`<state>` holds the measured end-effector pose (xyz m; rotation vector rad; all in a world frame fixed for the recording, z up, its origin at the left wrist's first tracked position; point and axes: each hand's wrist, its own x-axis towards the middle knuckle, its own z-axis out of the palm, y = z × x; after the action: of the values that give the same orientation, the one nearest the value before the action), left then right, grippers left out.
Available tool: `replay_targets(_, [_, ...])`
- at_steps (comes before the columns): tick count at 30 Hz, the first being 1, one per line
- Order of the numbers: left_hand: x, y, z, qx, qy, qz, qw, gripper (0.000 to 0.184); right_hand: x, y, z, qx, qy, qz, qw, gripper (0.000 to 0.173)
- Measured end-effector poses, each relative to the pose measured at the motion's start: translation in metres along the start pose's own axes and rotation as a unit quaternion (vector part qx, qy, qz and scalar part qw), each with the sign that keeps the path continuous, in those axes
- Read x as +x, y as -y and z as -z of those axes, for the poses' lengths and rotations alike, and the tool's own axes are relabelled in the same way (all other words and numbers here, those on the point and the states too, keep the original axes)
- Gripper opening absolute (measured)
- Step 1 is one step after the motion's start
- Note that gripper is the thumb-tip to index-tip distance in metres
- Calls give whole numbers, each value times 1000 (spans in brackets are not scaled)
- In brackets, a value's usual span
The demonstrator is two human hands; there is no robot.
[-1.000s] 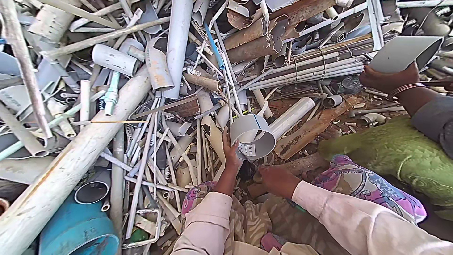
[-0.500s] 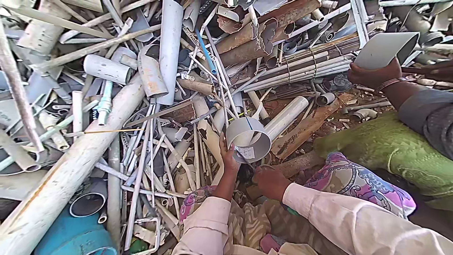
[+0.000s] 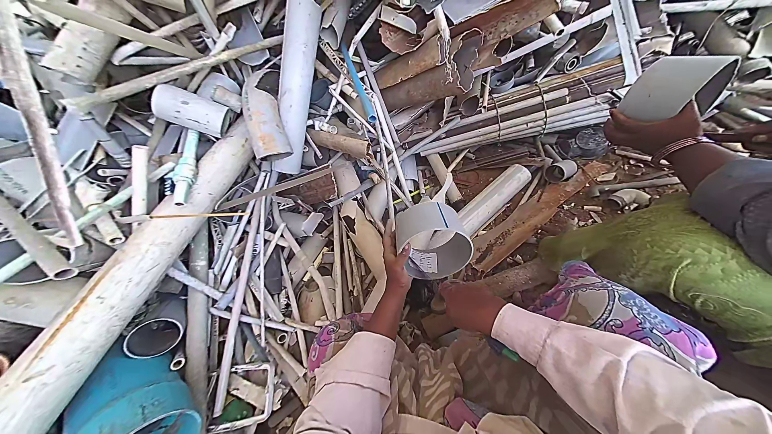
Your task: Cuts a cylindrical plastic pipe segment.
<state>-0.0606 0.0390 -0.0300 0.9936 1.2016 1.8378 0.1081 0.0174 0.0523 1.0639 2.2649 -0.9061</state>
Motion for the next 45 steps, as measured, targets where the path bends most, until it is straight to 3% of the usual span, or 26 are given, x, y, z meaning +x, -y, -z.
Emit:
replay_targets(4, [-3,6,-2,0,-3,11,1000,84,0,-3,-2,6,9,-1,1000,36])
replay_targets(10, [-1,6,-6,-81,-56,34,995,77,-3,7,-3,24,-43,-29,998,41])
replay_targets(19, [19,-10,13,-43,-60,15,997,80,-7,9,3,86,-49,-9,995,40])
replay_targets(31, [17,-10,16,-29,-46,106,993,68,-1,-1,12,76,-72,-27,994,41])
replay_targets(34, [18,-5,17,-56,-45,110,991,64,0,-4,13,153,-60,-9,986,37])
replay_targets(37, [19,-1,23,-73,-33,102,992,64,0,-10,10,347,-22,24,937,27])
replay_targets(39, [18,-2,24,-90,-28,99,991,64,0,-13,11,388,-26,29,921,25])
replay_targets(45, [18,-3,21,-120,-26,118,985,63,2,-15,14,271,-31,-2,962,28])
